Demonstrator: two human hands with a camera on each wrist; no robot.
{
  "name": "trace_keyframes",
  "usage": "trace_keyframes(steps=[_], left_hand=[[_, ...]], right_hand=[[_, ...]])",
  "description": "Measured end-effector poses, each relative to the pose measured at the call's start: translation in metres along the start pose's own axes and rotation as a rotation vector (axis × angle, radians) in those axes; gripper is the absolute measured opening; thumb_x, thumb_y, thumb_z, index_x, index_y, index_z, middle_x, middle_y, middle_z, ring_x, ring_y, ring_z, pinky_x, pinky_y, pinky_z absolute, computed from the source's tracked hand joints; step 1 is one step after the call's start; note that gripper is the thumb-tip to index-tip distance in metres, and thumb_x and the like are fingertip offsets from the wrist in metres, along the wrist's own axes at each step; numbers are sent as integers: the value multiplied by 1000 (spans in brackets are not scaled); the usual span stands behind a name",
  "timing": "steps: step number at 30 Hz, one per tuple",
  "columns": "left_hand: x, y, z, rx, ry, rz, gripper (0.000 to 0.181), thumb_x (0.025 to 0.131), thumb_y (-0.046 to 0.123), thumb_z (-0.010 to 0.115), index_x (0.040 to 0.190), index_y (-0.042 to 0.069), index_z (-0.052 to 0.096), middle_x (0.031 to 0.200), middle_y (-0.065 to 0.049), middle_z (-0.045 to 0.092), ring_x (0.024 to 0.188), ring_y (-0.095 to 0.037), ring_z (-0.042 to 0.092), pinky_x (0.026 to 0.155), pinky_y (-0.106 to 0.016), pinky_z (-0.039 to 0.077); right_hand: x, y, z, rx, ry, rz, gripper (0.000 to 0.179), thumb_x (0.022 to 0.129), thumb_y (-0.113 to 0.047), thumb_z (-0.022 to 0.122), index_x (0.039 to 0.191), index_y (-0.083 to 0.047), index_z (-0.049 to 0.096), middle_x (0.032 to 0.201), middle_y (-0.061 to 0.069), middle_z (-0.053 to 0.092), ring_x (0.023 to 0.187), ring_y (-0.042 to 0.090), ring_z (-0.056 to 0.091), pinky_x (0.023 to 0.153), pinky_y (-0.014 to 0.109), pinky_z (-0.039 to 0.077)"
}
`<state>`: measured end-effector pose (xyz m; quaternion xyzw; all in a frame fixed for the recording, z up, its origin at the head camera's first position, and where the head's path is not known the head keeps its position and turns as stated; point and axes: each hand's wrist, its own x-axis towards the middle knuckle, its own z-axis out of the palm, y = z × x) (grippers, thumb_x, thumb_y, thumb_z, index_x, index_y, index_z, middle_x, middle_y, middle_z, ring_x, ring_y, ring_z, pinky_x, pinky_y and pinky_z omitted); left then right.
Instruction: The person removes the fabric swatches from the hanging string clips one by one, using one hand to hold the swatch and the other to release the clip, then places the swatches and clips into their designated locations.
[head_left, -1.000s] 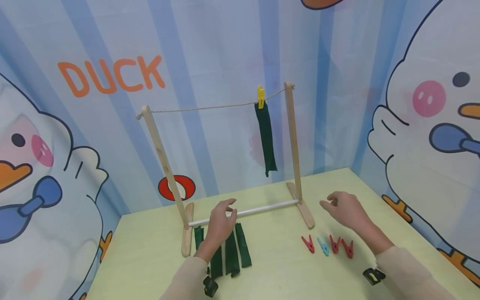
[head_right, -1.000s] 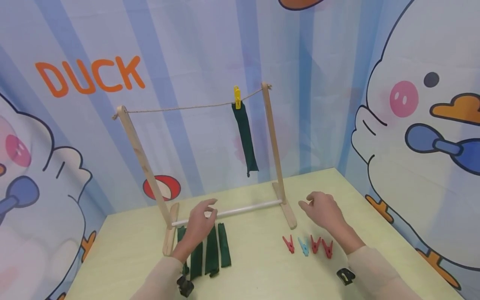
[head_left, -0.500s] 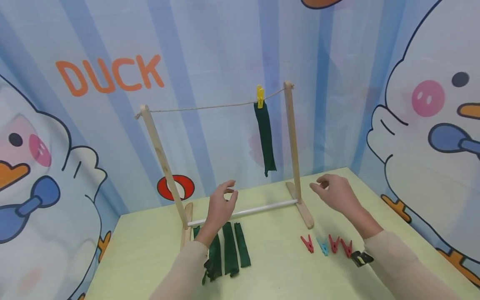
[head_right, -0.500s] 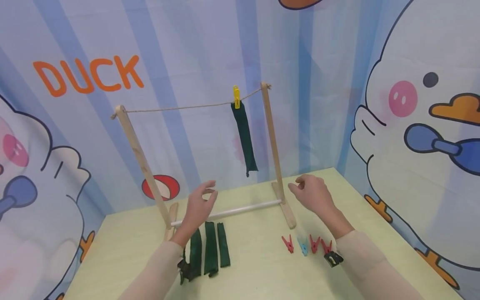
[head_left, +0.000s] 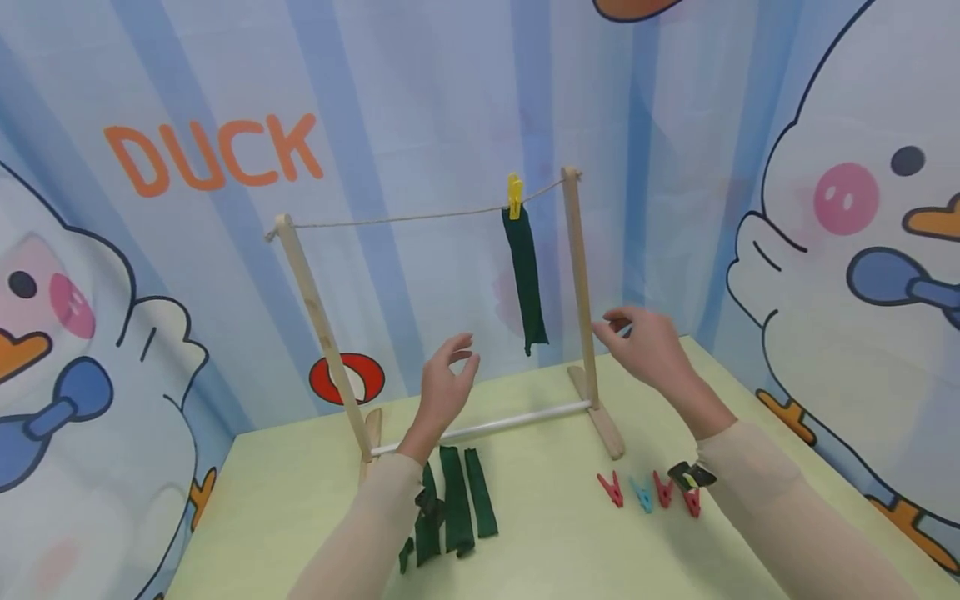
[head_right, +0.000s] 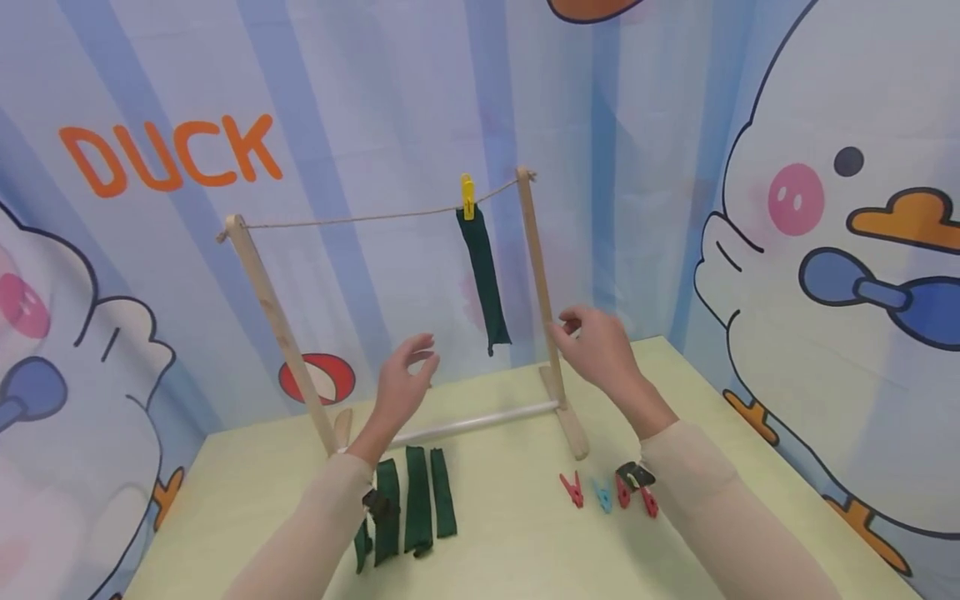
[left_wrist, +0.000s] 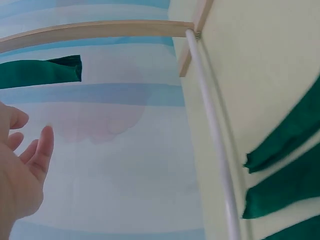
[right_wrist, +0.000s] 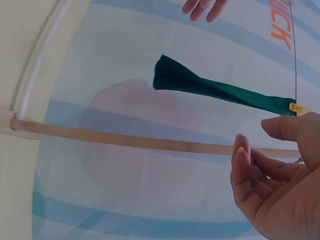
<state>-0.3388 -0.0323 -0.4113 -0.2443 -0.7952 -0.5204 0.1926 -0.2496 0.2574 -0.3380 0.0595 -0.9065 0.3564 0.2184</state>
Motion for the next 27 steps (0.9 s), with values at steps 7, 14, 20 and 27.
trace_keyframes(steps=[7, 14, 20, 27], left_hand=[[19, 7, 4, -2, -7, 6, 37, 99, 14, 64, 135, 7, 61, 129, -12, 64, 113, -28, 64, 94, -46, 52], [30, 15, 9, -95, -28, -23, 38, 99, 17, 65, 135, 7, 60, 128, -11, 64, 114, -25, 63, 69, -36, 60], [38, 19, 13, -119, -33, -44, 40, 98, 17, 66, 136, 7, 59, 127, -10, 65, 115, -23, 63, 66, -32, 60], [55, 32, 15, -162, -31, -46, 40, 99, 17, 65, 138, 8, 56, 129, -13, 64, 116, -23, 62, 68, -30, 59]], right_hand=[[20, -23, -2, 2, 71, -13, 38, 100, -27, 60, 123, 3, 66, 104, 16, 69, 87, 29, 64, 67, 43, 54], [35, -39, -7, 65, 145, -101, 36, 101, -26, 60, 121, 2, 68, 101, 16, 68, 80, 27, 64, 68, 43, 55], [46, -46, -10, 117, 181, -216, 33, 100, -25, 63, 121, 1, 67, 100, 12, 68, 72, 23, 63, 62, 33, 53], [65, -60, -6, 79, 239, -467, 29, 98, -17, 66, 119, 2, 67, 99, 12, 69, 69, 20, 66, 59, 34, 56]])
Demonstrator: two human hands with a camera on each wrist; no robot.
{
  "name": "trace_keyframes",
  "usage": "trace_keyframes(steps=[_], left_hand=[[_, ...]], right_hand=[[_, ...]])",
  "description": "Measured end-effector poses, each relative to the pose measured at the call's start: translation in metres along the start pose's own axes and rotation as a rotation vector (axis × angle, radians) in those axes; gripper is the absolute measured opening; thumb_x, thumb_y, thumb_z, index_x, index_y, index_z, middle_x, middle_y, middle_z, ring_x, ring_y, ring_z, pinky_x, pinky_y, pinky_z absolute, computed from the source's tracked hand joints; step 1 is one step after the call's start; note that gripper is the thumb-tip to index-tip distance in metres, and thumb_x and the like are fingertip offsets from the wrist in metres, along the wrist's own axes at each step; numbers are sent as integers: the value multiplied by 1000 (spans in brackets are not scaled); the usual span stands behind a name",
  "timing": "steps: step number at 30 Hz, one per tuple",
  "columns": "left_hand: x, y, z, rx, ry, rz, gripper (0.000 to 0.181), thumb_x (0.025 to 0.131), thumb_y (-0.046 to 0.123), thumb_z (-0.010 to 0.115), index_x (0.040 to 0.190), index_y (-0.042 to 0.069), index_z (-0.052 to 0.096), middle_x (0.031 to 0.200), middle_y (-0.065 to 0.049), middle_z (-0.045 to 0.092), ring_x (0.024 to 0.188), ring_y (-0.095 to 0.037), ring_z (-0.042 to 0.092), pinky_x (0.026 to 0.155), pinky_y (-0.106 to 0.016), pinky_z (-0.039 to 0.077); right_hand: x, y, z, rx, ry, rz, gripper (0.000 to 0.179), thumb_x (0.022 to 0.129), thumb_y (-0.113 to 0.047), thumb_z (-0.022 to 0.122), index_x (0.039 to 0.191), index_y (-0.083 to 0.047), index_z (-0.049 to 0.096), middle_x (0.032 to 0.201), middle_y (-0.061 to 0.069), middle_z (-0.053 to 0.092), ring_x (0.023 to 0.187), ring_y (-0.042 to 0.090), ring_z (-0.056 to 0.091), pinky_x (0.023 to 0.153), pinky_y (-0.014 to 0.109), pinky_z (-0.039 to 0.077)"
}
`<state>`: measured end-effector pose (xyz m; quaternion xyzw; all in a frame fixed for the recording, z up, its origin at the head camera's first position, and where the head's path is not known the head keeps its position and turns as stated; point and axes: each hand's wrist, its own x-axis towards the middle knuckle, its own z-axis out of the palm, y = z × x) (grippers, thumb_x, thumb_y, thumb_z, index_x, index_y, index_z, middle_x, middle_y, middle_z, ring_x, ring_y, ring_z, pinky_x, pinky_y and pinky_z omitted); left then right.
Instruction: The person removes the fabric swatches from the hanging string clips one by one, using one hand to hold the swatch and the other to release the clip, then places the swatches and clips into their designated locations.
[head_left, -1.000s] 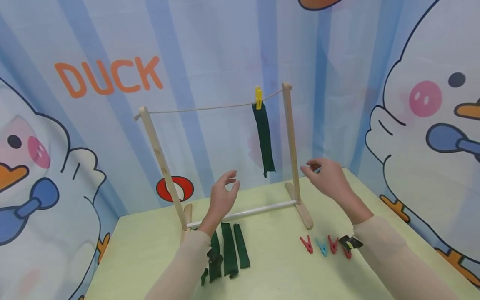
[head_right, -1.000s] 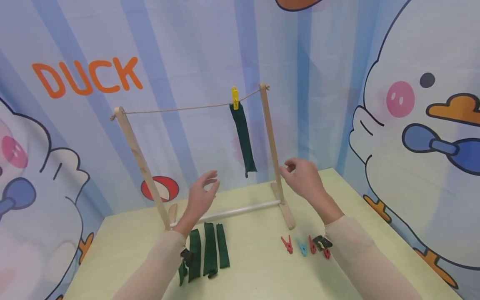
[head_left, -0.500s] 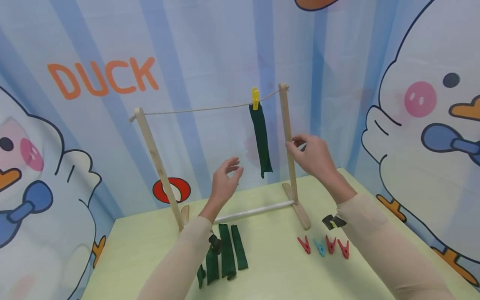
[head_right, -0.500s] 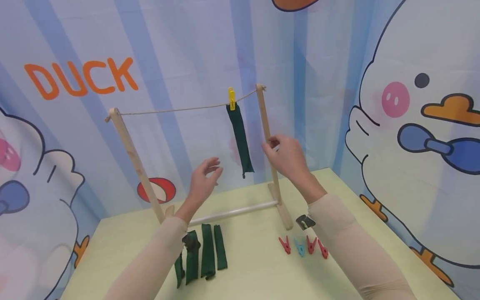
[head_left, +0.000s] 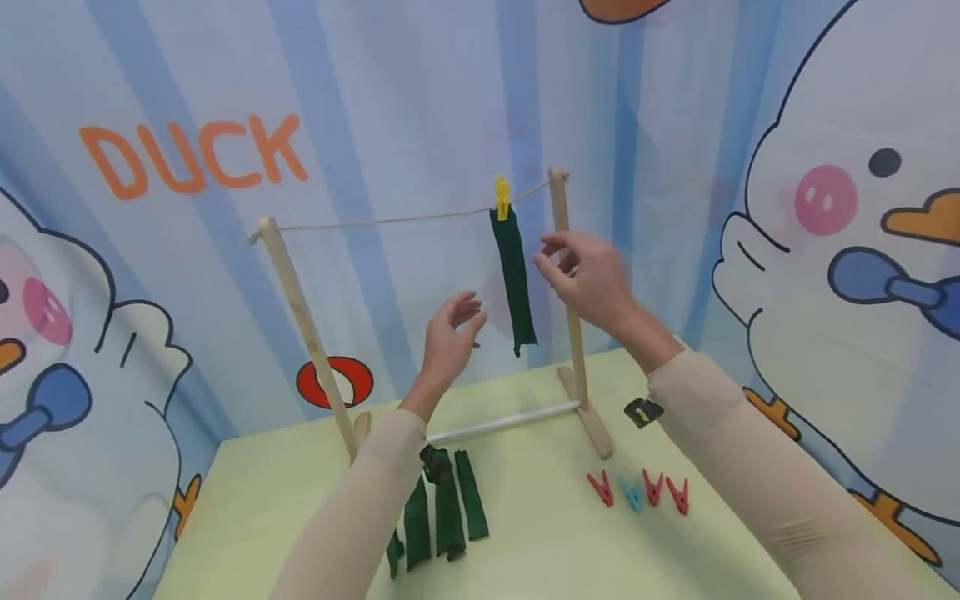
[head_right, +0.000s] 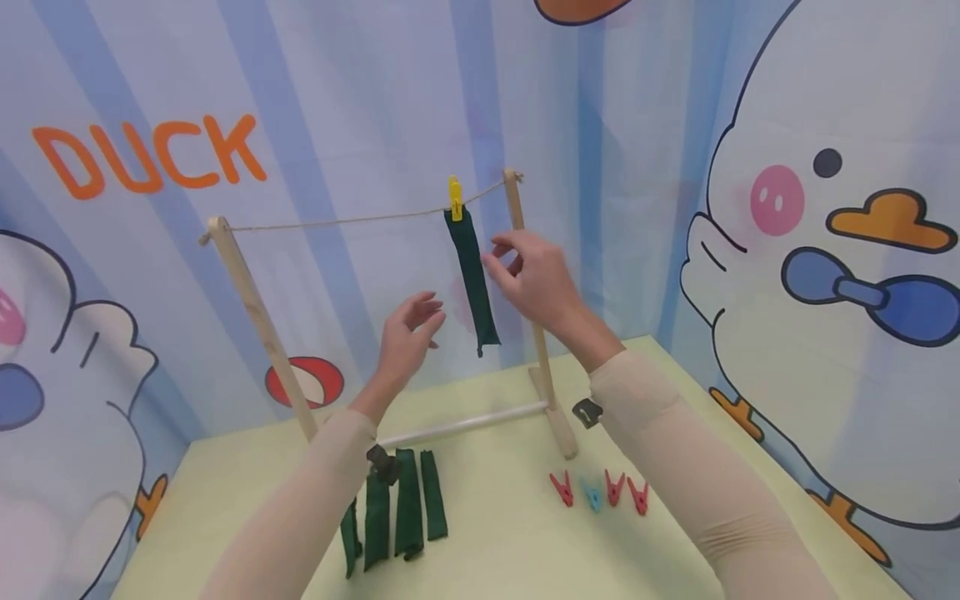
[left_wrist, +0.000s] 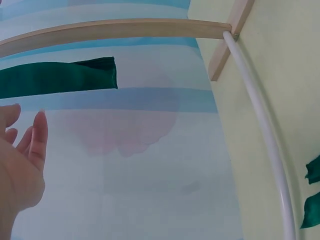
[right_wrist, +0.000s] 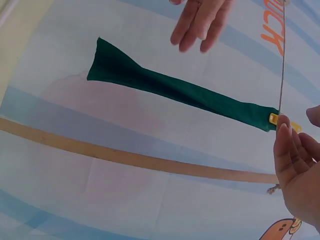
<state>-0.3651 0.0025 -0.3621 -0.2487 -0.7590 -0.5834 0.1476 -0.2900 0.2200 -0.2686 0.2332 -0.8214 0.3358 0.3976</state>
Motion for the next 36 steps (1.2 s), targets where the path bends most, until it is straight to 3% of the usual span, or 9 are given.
trace_keyframes(steps=[4, 12, 19, 24, 27, 32, 36], left_hand=[[4, 5, 5, -52, -27, -22, 41, 100, 12, 63, 140, 8, 55, 131, -14, 62, 118, -22, 61, 68, -28, 59], [7, 5, 16, -137, -95, -63, 49, 100, 14, 63, 145, 6, 48, 143, -15, 54, 133, -29, 50, 77, -40, 59], [23, 5, 23, -227, -124, -90, 55, 101, 13, 62, 151, 9, 41, 153, -13, 44, 140, -25, 43, 78, -35, 59], [32, 14, 28, -313, -124, -135, 58, 100, 14, 63, 152, 10, 39, 154, -13, 43, 139, -23, 44, 74, -26, 58], [37, 18, 29, -329, -119, -151, 60, 100, 15, 64, 153, 9, 37, 154, -13, 43, 138, -21, 45, 75, -27, 58], [46, 20, 34, -358, -105, -152, 58, 99, 13, 64, 152, 10, 40, 147, -12, 51, 130, -21, 54, 79, -35, 59], [49, 20, 41, -399, -107, -169, 53, 99, 10, 64, 148, 11, 45, 137, -11, 60, 117, -23, 63, 80, -34, 59]], right_hand=[[11, -1, 7, -24, 32, -33, 28, 98, -16, 66, 119, 2, 66, 106, 13, 69, 69, 21, 65, 60, 37, 56], [34, 0, 13, 5, 85, -59, 33, 100, -13, 62, 131, -1, 60, 126, 14, 62, 69, 19, 68, 63, 33, 58], [52, -6, 18, 129, 21, 60, 47, 102, -8, 56, 148, -6, 45, 144, 10, 50, 74, 25, 69, 63, 22, 55], [63, -9, 19, 191, -48, 135, 53, 104, -8, 52, 154, -9, 36, 152, 6, 44, 74, 28, 67, 64, 24, 54], [71, -10, 21, 203, -86, 156, 54, 106, -10, 49, 157, -10, 32, 157, 2, 37, 72, 24, 65, 63, 26, 54], [82, -9, 24, 269, -101, 171, 55, 107, -13, 48, 158, -9, 28, 158, 3, 37, 68, 22, 63, 61, 32, 54], [84, -6, 28, 336, -98, 189, 54, 107, -17, 47, 157, -7, 29, 156, 5, 40, 65, 25, 61, 60, 32, 54]])
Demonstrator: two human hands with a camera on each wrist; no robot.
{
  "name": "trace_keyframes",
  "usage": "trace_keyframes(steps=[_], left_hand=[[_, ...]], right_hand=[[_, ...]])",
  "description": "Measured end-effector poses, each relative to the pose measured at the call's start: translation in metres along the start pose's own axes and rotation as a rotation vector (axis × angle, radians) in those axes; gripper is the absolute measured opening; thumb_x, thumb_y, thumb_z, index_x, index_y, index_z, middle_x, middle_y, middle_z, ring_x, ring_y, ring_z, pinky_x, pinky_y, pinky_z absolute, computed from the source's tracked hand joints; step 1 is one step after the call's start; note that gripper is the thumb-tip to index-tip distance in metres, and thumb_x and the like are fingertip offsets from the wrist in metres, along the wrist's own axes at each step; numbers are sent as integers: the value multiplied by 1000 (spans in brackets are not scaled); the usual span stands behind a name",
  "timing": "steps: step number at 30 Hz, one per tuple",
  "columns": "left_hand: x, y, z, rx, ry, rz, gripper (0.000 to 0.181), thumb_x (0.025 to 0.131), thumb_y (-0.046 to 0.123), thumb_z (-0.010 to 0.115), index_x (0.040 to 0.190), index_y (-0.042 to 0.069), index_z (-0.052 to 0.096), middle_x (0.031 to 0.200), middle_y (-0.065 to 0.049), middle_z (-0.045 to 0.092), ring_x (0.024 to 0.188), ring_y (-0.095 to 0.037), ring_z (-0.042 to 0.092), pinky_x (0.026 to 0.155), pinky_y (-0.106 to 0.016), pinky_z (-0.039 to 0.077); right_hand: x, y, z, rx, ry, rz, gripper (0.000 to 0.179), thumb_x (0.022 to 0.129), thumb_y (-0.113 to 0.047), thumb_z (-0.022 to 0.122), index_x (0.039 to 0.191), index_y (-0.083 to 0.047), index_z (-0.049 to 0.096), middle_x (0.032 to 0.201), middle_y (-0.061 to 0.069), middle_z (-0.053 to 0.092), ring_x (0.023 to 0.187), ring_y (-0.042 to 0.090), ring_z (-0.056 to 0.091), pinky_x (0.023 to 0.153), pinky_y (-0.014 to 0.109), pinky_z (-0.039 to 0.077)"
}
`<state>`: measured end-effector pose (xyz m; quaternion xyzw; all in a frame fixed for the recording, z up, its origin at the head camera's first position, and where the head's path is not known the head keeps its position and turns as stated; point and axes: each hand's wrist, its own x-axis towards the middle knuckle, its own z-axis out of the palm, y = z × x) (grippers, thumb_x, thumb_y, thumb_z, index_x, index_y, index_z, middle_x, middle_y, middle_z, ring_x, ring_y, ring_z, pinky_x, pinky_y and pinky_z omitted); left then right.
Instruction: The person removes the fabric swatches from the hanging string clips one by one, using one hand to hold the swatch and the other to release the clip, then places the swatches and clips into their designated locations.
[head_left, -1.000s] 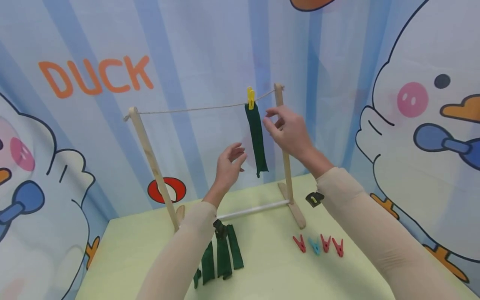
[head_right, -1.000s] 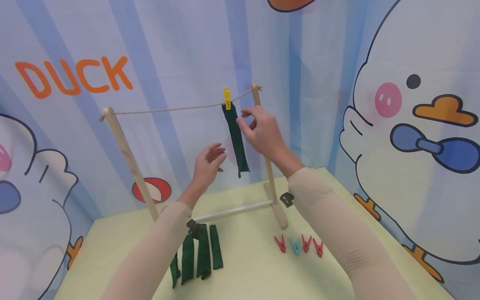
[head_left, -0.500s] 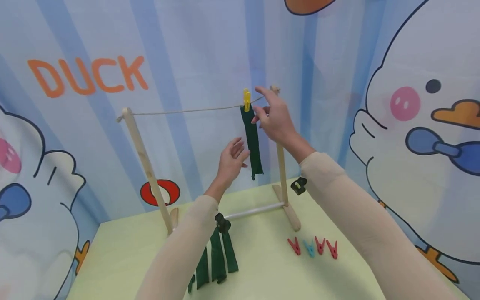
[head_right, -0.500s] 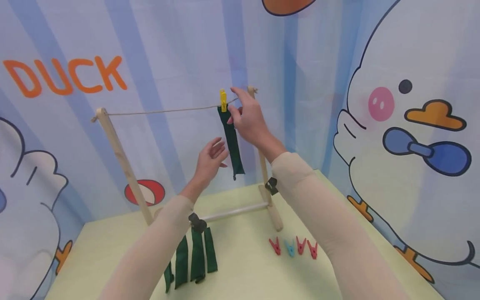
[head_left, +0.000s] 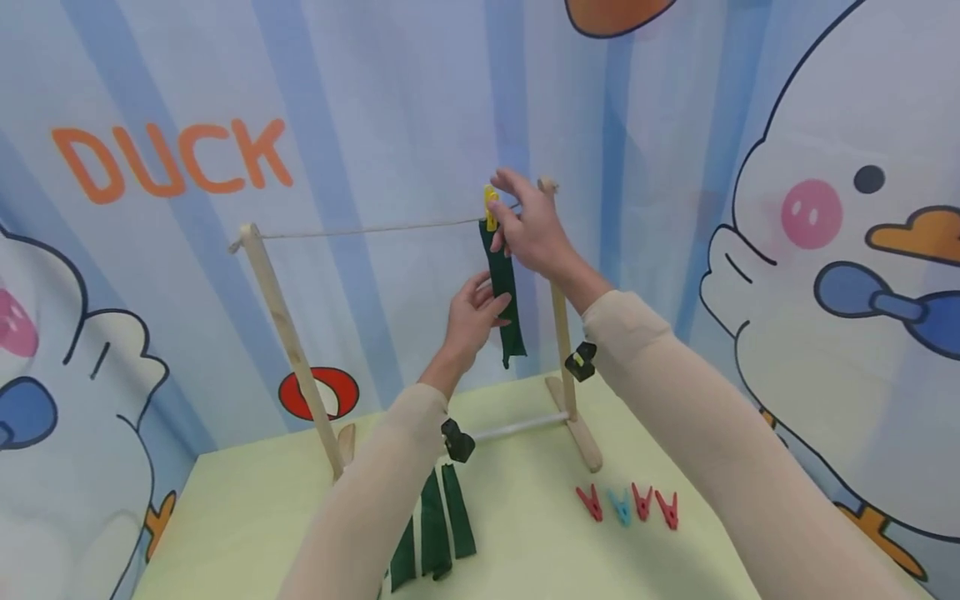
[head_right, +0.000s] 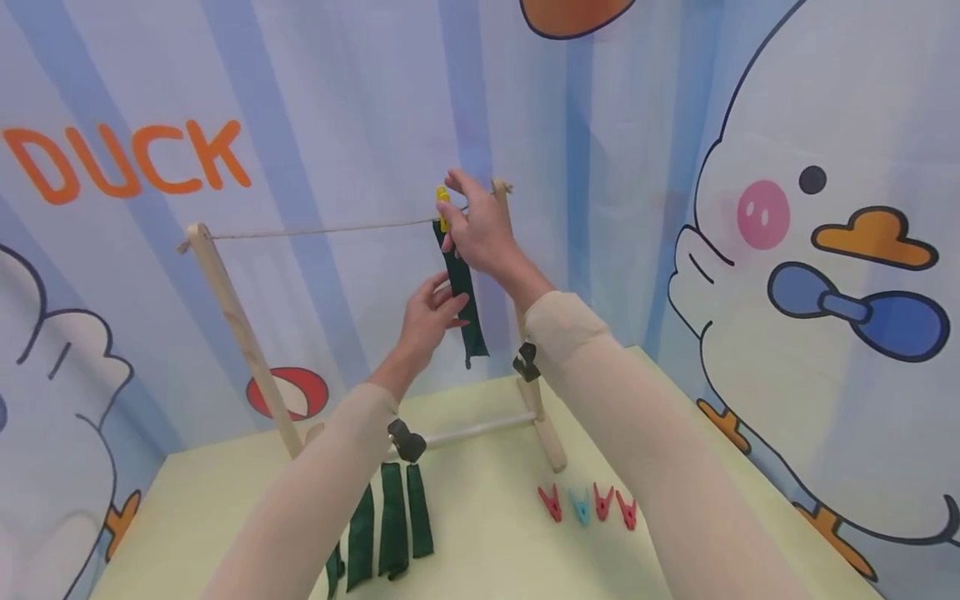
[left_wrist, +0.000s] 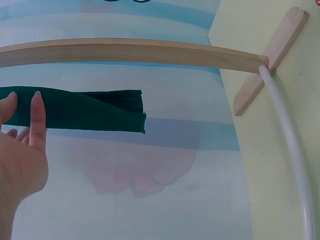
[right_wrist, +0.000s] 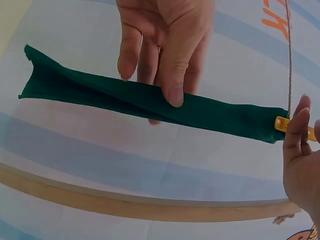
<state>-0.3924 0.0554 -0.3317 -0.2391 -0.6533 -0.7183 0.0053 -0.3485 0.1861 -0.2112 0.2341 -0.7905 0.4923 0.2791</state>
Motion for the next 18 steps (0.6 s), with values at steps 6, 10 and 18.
trace_keyframes(steps=[6, 10, 18], left_hand=[[1, -2, 3, -55, 10, -8, 48, 98, 7, 64, 144, 7, 50, 130, -16, 64, 110, -28, 65, 85, -36, 58], [0, -2, 4, -83, 3, 1, 46, 98, 6, 63, 142, 5, 51, 130, -17, 63, 112, -29, 64, 88, -37, 57], [1, 2, 6, -94, 13, 12, 34, 101, 8, 60, 134, 1, 60, 124, -15, 65, 111, -24, 64, 89, -33, 56]], right_hand=[[1, 5, 4, 95, -8, 52, 52, 107, -16, 46, 156, -4, 30, 154, 12, 40, 64, 23, 62, 57, 28, 54], [1, 5, 6, 165, -1, 76, 51, 107, -15, 46, 155, -3, 31, 154, 14, 40, 66, 22, 65, 59, 27, 56], [5, 0, 6, 205, 10, 49, 48, 108, -14, 45, 153, -3, 35, 139, 14, 56, 71, 25, 68, 62, 28, 58]])
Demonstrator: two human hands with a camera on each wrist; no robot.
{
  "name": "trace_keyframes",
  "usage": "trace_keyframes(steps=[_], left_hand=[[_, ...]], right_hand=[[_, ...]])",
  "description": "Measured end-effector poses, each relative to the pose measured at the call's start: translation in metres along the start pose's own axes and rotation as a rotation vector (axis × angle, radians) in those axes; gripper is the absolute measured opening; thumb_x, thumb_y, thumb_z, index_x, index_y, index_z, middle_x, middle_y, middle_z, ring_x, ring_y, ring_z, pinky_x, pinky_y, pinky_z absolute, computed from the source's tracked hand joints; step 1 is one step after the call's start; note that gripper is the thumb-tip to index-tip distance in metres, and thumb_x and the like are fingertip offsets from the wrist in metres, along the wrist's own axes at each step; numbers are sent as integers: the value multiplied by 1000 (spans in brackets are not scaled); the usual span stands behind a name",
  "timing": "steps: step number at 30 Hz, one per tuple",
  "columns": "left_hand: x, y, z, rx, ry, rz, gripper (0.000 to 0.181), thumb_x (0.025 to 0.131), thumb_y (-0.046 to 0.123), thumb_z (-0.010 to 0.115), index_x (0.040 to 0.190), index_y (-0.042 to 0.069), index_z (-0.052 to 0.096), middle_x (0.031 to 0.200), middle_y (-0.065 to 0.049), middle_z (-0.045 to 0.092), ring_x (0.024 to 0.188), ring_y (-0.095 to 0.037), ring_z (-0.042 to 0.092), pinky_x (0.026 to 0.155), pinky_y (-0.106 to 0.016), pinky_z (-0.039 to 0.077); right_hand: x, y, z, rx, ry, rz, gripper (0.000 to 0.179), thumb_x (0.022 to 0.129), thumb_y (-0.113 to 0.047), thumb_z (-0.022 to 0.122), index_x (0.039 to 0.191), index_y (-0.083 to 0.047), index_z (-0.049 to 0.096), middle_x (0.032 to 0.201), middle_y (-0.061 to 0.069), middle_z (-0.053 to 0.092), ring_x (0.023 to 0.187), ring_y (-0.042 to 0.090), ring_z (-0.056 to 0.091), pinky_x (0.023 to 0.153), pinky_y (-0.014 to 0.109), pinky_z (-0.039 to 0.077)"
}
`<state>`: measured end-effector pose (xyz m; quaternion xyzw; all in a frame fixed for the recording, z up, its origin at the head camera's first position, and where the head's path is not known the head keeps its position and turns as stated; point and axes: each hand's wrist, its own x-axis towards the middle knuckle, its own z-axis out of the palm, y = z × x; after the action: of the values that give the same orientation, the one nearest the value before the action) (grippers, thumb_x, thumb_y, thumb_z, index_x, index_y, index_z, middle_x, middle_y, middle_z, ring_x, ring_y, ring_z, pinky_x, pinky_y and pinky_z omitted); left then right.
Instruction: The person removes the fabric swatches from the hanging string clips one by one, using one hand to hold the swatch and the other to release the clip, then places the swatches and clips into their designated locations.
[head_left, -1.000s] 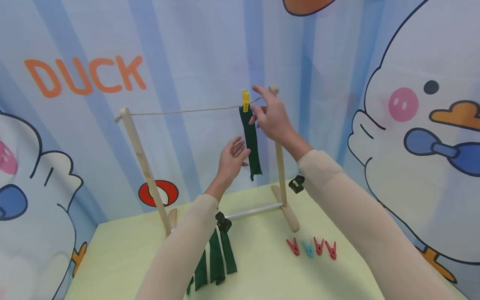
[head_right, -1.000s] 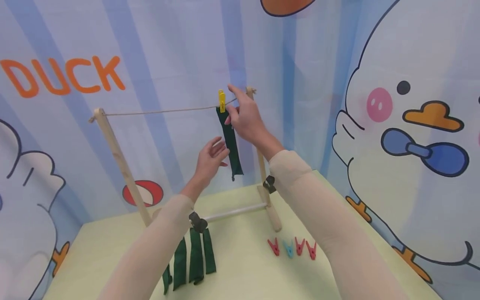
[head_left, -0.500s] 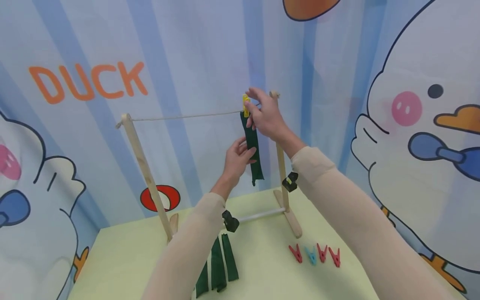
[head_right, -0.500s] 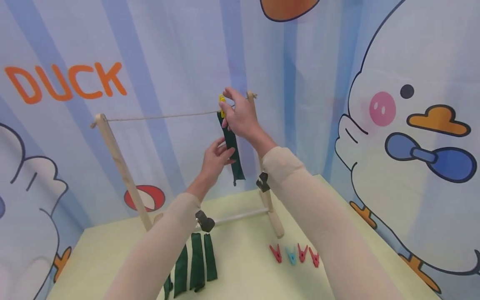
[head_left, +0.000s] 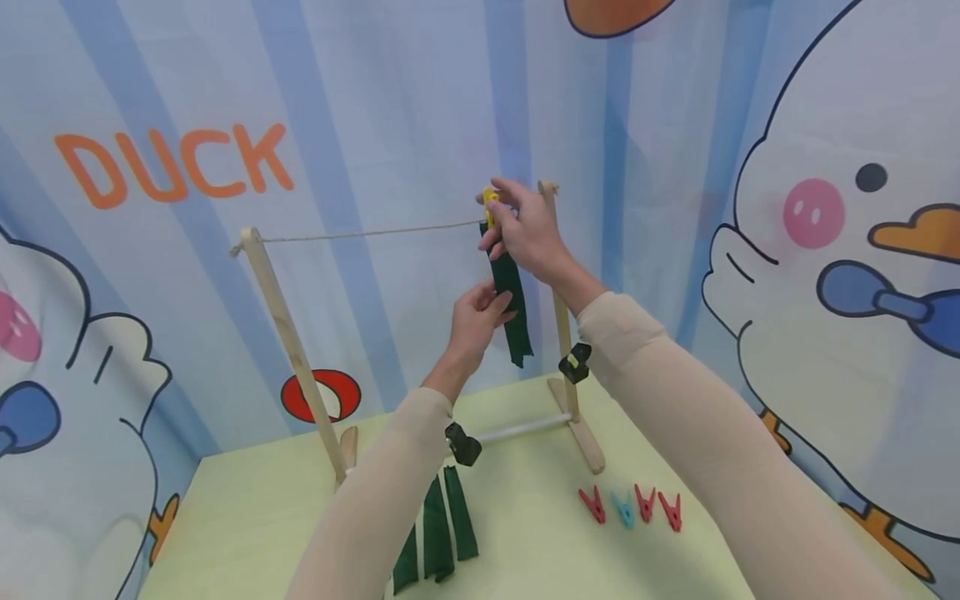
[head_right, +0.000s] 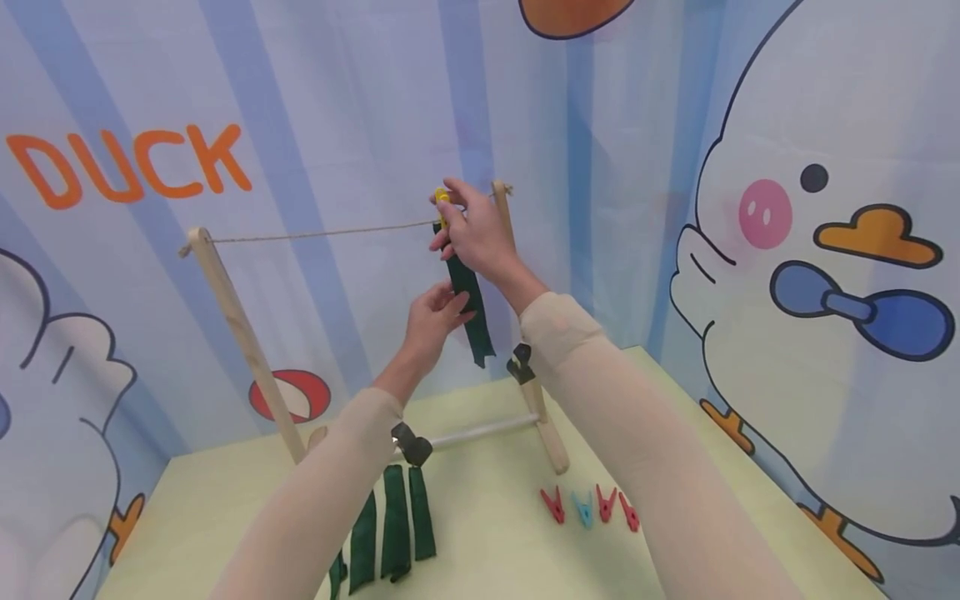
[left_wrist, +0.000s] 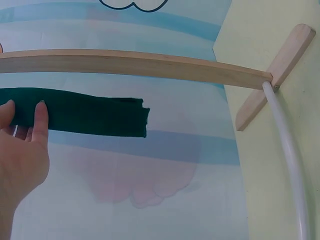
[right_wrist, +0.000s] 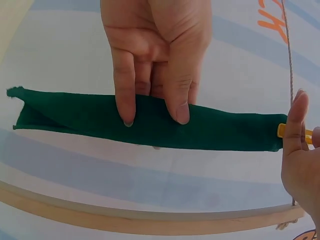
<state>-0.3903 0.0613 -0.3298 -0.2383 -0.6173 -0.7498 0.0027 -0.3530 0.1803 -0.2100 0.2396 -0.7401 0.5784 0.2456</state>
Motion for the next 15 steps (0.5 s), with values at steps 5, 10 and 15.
trace_keyframes(steps=[5, 10, 15], left_hand=[[-1, 2, 0, -12, 27, -16, 30, 102, 12, 59, 128, -1, 63, 117, -13, 65, 106, -22, 64, 89, -33, 56], [-3, 4, 0, 1, 32, -17, 31, 102, 14, 59, 131, 4, 63, 123, -13, 66, 111, -24, 65, 88, -33, 56], [-3, 4, -1, -8, 29, -15, 30, 102, 14, 60, 130, 4, 64, 124, -14, 66, 112, -25, 65, 89, -33, 56]], right_hand=[[0, -1, -2, 1, -11, -3, 47, 108, -13, 45, 153, -4, 37, 132, 15, 59, 74, 26, 67, 63, 29, 58], [0, 0, -2, 1, -19, -10, 42, 108, -13, 44, 149, -4, 43, 128, 14, 60, 73, 28, 67, 63, 30, 58], [1, 0, -1, -3, -12, -19, 38, 107, -14, 46, 143, -2, 48, 124, 13, 61, 72, 28, 66, 62, 29, 58]])
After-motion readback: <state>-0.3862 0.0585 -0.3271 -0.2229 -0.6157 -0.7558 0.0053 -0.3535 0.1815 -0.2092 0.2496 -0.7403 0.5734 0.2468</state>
